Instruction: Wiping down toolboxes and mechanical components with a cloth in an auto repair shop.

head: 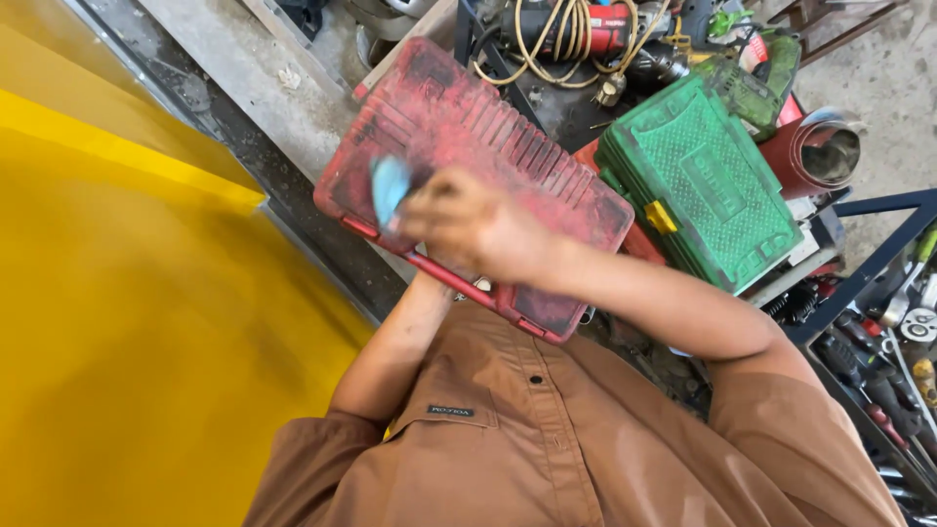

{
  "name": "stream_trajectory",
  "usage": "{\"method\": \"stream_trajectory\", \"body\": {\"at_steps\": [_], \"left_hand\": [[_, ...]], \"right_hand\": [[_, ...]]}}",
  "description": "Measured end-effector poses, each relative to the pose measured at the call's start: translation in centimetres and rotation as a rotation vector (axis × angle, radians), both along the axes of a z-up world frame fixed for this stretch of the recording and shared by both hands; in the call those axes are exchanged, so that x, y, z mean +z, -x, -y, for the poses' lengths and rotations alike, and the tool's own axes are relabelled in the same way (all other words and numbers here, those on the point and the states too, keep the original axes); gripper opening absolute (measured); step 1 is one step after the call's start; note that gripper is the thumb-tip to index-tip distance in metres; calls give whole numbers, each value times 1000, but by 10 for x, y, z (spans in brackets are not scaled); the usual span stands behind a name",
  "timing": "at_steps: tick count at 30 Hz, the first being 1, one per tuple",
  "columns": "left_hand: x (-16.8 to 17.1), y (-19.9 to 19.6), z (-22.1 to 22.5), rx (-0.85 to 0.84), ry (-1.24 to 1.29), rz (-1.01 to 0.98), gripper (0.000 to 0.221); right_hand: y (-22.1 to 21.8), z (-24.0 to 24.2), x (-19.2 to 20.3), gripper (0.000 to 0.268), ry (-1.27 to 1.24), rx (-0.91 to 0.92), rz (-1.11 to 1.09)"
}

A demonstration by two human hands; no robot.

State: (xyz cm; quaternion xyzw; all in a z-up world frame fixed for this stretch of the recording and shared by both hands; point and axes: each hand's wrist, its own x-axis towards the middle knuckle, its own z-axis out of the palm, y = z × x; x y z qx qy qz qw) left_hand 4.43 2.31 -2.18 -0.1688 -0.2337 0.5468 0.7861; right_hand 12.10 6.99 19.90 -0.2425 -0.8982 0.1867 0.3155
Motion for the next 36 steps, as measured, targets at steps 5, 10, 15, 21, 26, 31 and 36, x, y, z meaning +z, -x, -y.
{"method": "stream_trajectory", "body": {"at_steps": [5, 10, 15, 21, 26, 31, 36], "left_hand": [[-1, -16, -2, 181, 161, 1459, 26], [3, -26, -27, 267, 153, 1958, 27], [13, -33, -21, 356, 68, 1977, 28], [26, -47, -34, 427, -44, 2001, 30], [141, -47, -50, 459, -128, 2010, 32], [227, -40, -39, 524, -215, 2018, 33], [225, -35, -39, 561, -328, 2027, 35]], "right_hand": [[19, -22, -17, 35, -18, 35, -39], [37, -21, 3, 32, 56, 94, -110], [33, -23, 22, 43, 90, -34, 65], [16, -8, 22, 49, 33, -155, 237], [19, -3, 12, 43, 56, -27, 136], [19, -19, 6, 41, 28, -60, 97], [33, -3, -2, 34, -156, 108, 95]]}}
